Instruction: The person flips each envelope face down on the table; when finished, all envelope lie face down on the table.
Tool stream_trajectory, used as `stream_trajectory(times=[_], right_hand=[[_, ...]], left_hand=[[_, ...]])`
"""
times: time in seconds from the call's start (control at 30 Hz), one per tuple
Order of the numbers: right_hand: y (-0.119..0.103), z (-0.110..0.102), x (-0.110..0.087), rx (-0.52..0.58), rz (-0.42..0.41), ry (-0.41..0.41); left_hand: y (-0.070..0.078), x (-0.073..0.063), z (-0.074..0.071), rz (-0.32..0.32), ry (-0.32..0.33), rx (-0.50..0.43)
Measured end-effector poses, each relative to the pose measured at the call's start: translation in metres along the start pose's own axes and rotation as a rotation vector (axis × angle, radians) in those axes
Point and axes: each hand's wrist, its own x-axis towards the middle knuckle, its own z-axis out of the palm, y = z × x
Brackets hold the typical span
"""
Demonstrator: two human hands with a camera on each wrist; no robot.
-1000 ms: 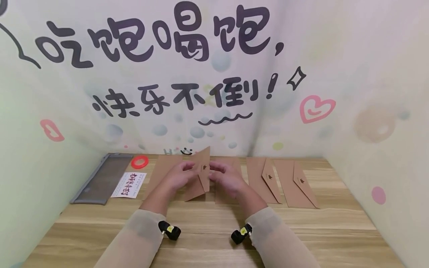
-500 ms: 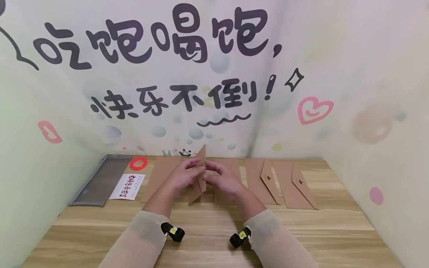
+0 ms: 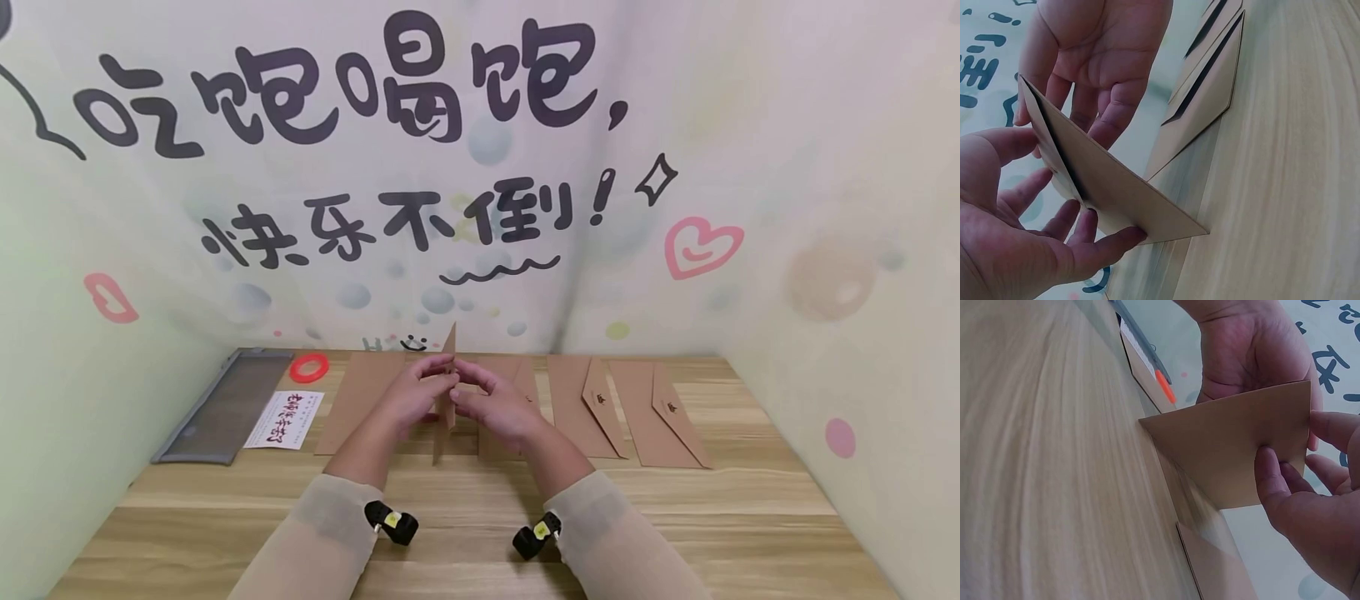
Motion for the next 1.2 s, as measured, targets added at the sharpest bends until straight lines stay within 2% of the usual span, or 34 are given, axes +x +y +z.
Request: stream_trajectory(times=[0.3,0.43,0.57,0.77,0.87,0.97,1.07,1.2], right_hand=[[0.002,0.0,-0.001,-0.006,0.009,-0.058],[0.004,0.003,-0.002,-0.019,0.039,-0.072],[0.008,0.005,-0.001,-0.046,0.064,-0.084],[0.019,0.008,0.002,-0.031,0.097,-0.105],[0.023,0.008,0.002,0.031,0.14,-0.079],[0.024,0.007,0.002,0.093,0.167,-0.017],[0.023,0.004,0.003,0.13,0.172,0.037],[0.021,-0.002,0.004,0.14,0.18,0.062]], left_hand=[[0.003,-0.006,-0.006,-0.01,0.02,-0.015],[0.002,-0.009,-0.011,0.014,0.049,0.01],[0.003,-0.01,-0.015,0.039,0.065,-0.004],[0.011,-0.018,-0.019,0.064,0.17,0.062],[0.014,-0.02,-0.022,0.069,0.204,0.068],[0.013,-0.02,-0.027,0.068,0.221,0.068],[0.007,-0.018,-0.033,0.074,0.232,0.14],[-0.001,-0.014,-0.042,0.089,0.236,0.253]])
